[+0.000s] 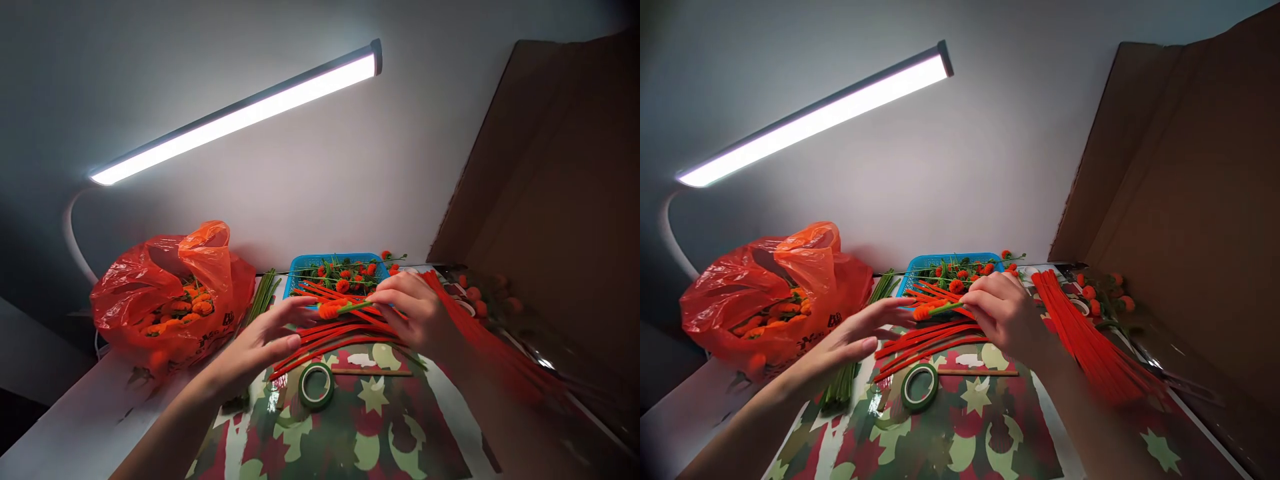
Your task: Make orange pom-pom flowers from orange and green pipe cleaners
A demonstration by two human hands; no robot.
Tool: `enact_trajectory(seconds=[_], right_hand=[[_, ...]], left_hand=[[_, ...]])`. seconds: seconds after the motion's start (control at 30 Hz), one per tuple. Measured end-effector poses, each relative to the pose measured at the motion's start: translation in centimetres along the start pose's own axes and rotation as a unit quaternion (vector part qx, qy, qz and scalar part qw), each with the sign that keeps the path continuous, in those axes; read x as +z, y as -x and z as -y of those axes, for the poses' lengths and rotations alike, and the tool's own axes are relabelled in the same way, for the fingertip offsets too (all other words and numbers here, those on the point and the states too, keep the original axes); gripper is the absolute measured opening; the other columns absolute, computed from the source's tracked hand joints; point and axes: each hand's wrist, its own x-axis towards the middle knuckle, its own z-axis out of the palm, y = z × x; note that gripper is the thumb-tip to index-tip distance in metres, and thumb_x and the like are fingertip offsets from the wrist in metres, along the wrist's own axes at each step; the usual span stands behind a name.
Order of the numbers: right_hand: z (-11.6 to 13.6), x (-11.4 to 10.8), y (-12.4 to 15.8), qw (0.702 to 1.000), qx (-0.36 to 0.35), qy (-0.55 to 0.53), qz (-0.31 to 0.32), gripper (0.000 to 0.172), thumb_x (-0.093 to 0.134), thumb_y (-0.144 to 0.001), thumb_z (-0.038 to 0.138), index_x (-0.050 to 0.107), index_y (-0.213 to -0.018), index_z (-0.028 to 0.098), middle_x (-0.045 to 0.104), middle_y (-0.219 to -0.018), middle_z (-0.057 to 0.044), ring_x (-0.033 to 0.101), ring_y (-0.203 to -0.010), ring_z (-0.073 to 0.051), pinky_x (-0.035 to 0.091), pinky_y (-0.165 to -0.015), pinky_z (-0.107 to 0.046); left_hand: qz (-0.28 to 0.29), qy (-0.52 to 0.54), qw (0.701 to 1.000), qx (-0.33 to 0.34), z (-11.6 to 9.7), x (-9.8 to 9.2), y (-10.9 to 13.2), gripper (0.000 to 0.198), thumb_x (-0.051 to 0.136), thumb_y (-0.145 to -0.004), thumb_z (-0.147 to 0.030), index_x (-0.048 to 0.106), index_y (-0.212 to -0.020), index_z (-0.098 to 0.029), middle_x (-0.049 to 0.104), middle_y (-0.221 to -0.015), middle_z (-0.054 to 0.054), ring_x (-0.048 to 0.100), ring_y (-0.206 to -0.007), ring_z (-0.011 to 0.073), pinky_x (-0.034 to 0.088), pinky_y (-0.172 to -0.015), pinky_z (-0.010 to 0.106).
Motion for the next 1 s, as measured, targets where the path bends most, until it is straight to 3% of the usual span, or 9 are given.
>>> enact_trajectory(seconds=[0.07,0.23,0.4,0.5,0.6,0.77,1.0], right_hand=[[0.4,0.4,0.0,1.000,-0.023,0.013,0.008,0.015,0.051,-0.091,0.012,0.062,-0.097,0.020,0.066,-0.091,-0.005,0.054,-0.085,-0.018,0.039,-0.079,-0.034],[1.2,0.8,-0.2,0.997,-0.065,0.021,0.020,0.015,0.050,-0.091,0.011,0.062,-0.093,0.019,0.067,-0.088,-0.004,0.053,-0.085,-0.018,0.037,-0.080,-0.034],[2.5,2.0,-0.3,0.978,0.049,-0.084,0.186,0.004,0.056,-0.089,0.019,0.060,-0.088,0.019,0.066,-0.086,-0.002,0.055,-0.082,-0.016,0.037,-0.079,-0.031],[3.8,3.4,0.0,0.953,0.120,-0.135,0.242,0.015,0.061,-0.086,0.032,0.059,-0.089,0.018,0.064,-0.089,-0.004,0.055,-0.081,-0.018,0.039,-0.073,-0.028],[5.0,4.6,0.4,0.936,0.155,-0.187,0.254,0.028,0.049,-0.093,0.041,0.054,-0.078,0.017,0.059,-0.076,-0.002,0.050,-0.069,-0.014,0.037,-0.066,-0.025],[6.3,6.0,1.2,0.917,0.202,-0.277,0.203,0.043,0.028,-0.100,0.041,0.042,-0.067,0.018,0.045,-0.062,0.003,0.039,-0.057,-0.010,0.028,-0.054,-0.022],[7.6,8.1,2.6,0.931,0.188,-0.176,0.258,0.042,0.036,-0.097,0.033,0.046,-0.060,0.016,0.050,-0.058,0.003,0.037,-0.053,-0.009,0.022,-0.053,-0.024]], left_hand=[[0.018,0.064,0.997,-0.049,0.4,0.6,-0.1,0.055,0.066,-0.079,-0.040,0.051,-0.131,-0.025,0.059,-0.130,0.011,0.057,-0.116,0.0288,0.050,-0.094,0.039],[-0.086,0.177,0.978,-0.077,1.3,1.8,-0.9,0.047,0.065,-0.082,-0.039,0.056,-0.125,-0.020,0.065,-0.122,0.013,0.064,-0.105,0.0267,0.051,-0.092,0.039],[-0.159,0.313,0.935,-0.052,1.9,2.3,-1.6,0.041,0.056,-0.088,-0.039,0.058,-0.123,-0.017,0.061,-0.129,0.014,0.058,-0.116,0.0264,0.047,-0.098,0.038],[-0.152,0.369,0.915,-0.063,2.1,3.2,-1.6,0.041,0.058,-0.088,-0.033,0.057,-0.126,-0.017,0.055,-0.135,0.015,0.056,-0.119,0.0292,0.047,-0.098,0.043],[-0.137,0.382,0.911,-0.081,2.2,3.9,-1.6,0.040,0.058,-0.088,-0.030,0.058,-0.125,-0.019,0.052,-0.138,0.015,0.054,-0.121,0.0302,0.047,-0.097,0.043],[-0.156,0.422,0.891,-0.069,2.3,4.1,-1.7,0.031,0.058,-0.088,-0.028,0.064,-0.115,-0.014,0.062,-0.127,0.016,0.055,-0.121,0.0267,0.045,-0.100,0.038],[-0.176,0.436,0.878,-0.094,2.4,4.1,-1.9,0.023,0.057,-0.087,-0.021,0.064,-0.109,-0.016,0.069,-0.116,0.012,0.059,-0.117,0.0244,0.051,-0.093,0.035]])
